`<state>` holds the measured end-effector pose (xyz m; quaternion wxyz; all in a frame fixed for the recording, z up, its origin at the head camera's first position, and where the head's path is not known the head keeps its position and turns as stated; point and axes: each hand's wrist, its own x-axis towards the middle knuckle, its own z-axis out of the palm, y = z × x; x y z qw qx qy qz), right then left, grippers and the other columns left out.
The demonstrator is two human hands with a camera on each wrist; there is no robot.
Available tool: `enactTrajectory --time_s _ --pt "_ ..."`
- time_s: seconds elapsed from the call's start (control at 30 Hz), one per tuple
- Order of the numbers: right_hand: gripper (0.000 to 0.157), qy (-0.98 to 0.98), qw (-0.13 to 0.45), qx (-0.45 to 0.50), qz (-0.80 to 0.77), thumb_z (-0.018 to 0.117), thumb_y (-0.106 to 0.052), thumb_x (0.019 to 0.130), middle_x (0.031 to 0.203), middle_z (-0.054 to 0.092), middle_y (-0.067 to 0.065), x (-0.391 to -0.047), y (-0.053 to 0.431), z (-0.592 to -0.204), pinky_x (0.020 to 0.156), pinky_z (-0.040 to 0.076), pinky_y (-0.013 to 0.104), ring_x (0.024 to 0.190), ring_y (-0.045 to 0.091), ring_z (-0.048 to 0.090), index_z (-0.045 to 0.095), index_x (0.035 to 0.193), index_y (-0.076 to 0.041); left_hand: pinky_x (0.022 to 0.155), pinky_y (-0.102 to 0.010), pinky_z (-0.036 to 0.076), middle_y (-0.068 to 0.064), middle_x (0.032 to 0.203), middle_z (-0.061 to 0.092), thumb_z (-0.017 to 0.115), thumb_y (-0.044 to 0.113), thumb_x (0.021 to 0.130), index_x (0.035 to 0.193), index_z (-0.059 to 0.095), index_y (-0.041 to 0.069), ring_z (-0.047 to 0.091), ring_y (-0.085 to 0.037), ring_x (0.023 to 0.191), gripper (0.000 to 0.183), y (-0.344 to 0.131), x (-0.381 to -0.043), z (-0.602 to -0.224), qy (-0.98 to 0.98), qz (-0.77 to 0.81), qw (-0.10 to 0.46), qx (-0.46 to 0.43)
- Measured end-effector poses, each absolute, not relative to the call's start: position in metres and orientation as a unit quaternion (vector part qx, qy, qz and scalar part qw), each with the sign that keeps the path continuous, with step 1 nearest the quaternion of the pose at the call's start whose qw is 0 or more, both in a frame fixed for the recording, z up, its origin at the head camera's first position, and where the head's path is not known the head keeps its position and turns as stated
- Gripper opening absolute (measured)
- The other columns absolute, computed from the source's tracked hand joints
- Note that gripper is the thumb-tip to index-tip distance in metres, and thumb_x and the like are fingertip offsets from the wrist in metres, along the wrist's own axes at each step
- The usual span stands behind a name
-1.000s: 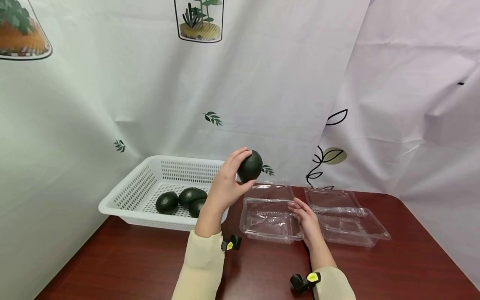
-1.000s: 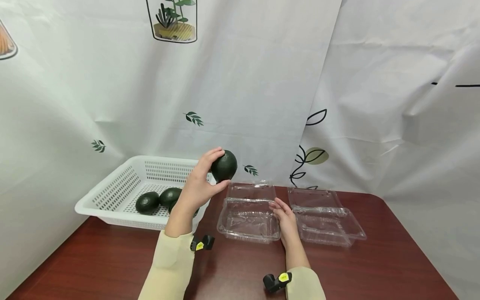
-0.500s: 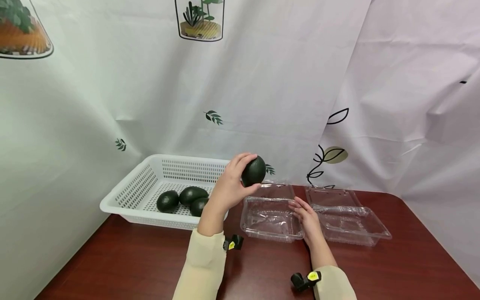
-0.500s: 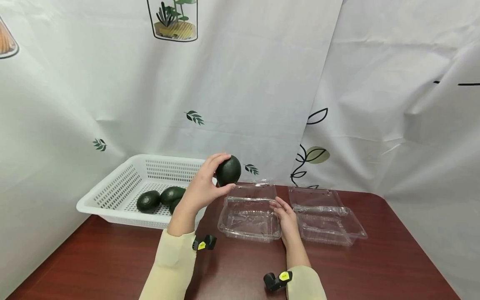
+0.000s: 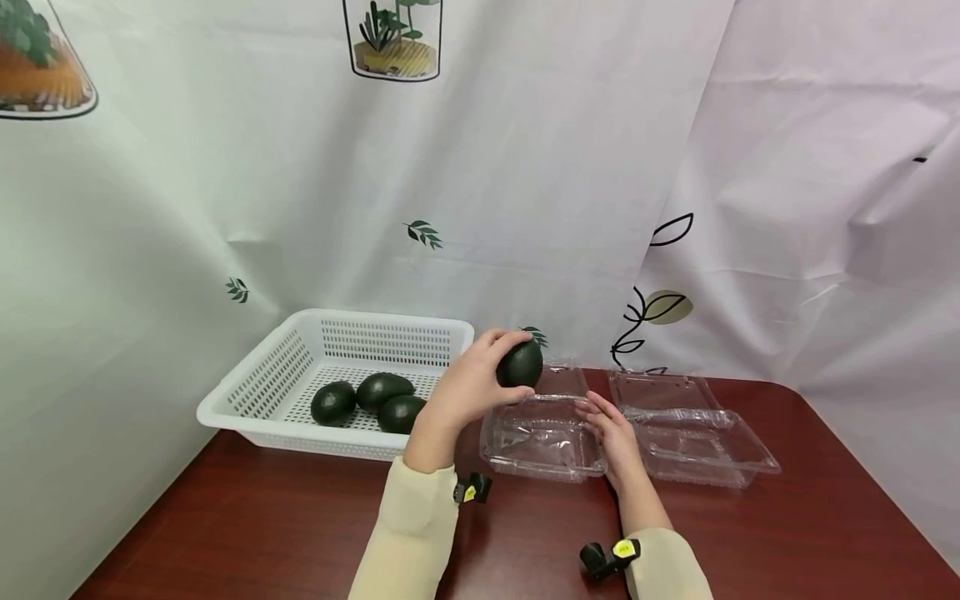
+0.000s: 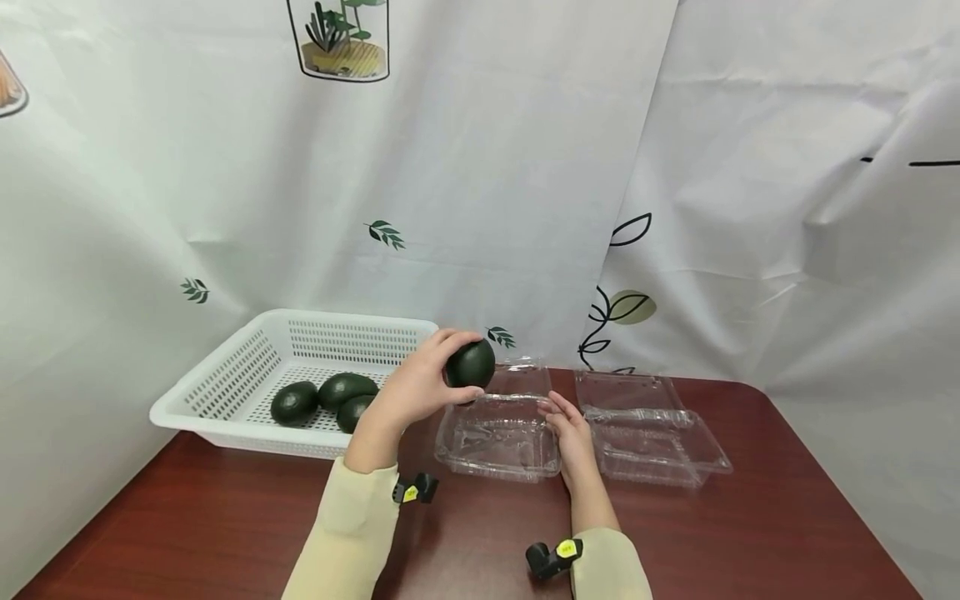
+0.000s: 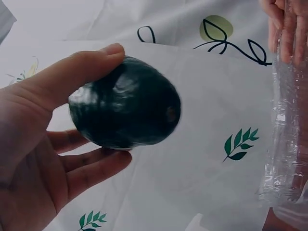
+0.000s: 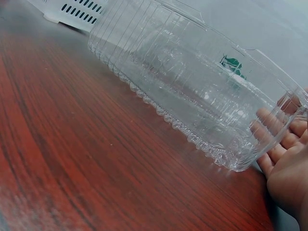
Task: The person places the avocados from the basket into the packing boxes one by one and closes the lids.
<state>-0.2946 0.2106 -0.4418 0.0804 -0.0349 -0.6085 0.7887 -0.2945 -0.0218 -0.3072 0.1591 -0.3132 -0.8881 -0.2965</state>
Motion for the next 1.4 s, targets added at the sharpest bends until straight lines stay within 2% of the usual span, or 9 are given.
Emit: enactTrajectory --time_s 0.2,0.3,0.53,0.77,1.1,1.27,1.4 --pt "0.047 -0.608 0.08 -0.037 0.789 0.038 0.003 0.092 0.103 0.065 -0.005 -0.295 0.21 -0.441 0.085 0.041 0.022 0.096 0.006 0.06 0.034 0.138 0.007 0.079 -0.042 0.047 -0.007 0.125 0.049 0.08 0.033 0.071 0.132 0.048 0.026 0.058 -0.025 0.095 0.069 -0.019 -0.295 -0.311 -0.904 -0.293 0.079 -0.301" --pt "0.046 -0.61 0.079 -0.038 0.787 0.039 0.002 0.092 0.103 0.065 -0.005 -0.295 0.21 -0.44 0.086 0.041 0.022 0.097 0.006 0.06 0.035 0.138 0.006 0.079 -0.041 0.046 -0.007 0.121 0.05 0.08 0.033 0.071 0.131 0.048 0.027 0.056 -0.024 0.096 0.069 -0.017 -0.297 -0.314 -0.907 -0.283 0.057 -0.307" --pt "0.045 -0.614 0.08 -0.037 0.784 0.038 0.002 0.093 0.106 0.065 -0.003 -0.296 0.211 -0.442 0.087 0.041 0.022 0.097 0.005 0.06 0.036 0.138 0.005 0.077 -0.039 0.046 -0.007 0.111 0.049 0.081 0.031 0.07 0.129 0.05 0.025 0.053 -0.023 0.097 0.067 -0.015 -0.299 -0.318 -0.91 -0.261 0.055 -0.318" --pt "0.045 -0.622 0.079 -0.039 0.778 0.039 0.001 0.093 0.112 0.063 0.001 -0.295 0.211 -0.442 0.088 0.04 0.023 0.098 0.005 0.059 0.036 0.138 0.005 0.083 -0.04 0.044 -0.007 0.118 0.052 0.081 0.036 0.069 0.127 0.051 0.024 0.049 -0.022 0.104 0.067 -0.012 -0.3 -0.322 -0.919 -0.236 0.054 -0.309" --pt "0.045 -0.628 0.08 -0.036 0.773 0.039 0.001 0.094 0.113 0.063 0.003 -0.295 0.21 -0.442 0.086 0.041 0.022 0.097 0.004 0.059 0.036 0.138 0.005 0.085 -0.04 0.043 -0.007 0.118 0.057 0.08 0.04 0.068 0.125 0.053 0.022 0.05 -0.023 0.102 0.066 -0.006 -0.305 -0.331 -0.929 -0.204 0.038 -0.306" --pt "0.045 -0.624 0.081 -0.037 0.776 0.039 0.001 0.093 0.11 0.064 0.001 -0.294 0.21 -0.442 0.085 0.041 0.022 0.096 0.004 0.059 0.036 0.138 0.006 0.086 -0.04 0.043 -0.006 0.12 0.057 0.079 0.04 0.069 0.125 0.054 0.022 0.05 -0.025 0.106 0.064 -0.006 -0.309 -0.337 -0.93 -0.197 0.023 -0.31" --pt "0.045 -0.626 0.08 -0.037 0.775 0.039 0.001 0.094 0.113 0.063 0.003 -0.294 0.209 -0.441 0.085 0.041 0.022 0.097 0.004 0.059 0.035 0.138 0.006 0.085 -0.039 0.043 -0.005 0.122 0.056 0.079 0.037 0.07 0.125 0.056 0.019 0.05 -0.025 0.106 0.062 -0.006 -0.311 -0.341 -0.929 -0.201 0.007 -0.312"
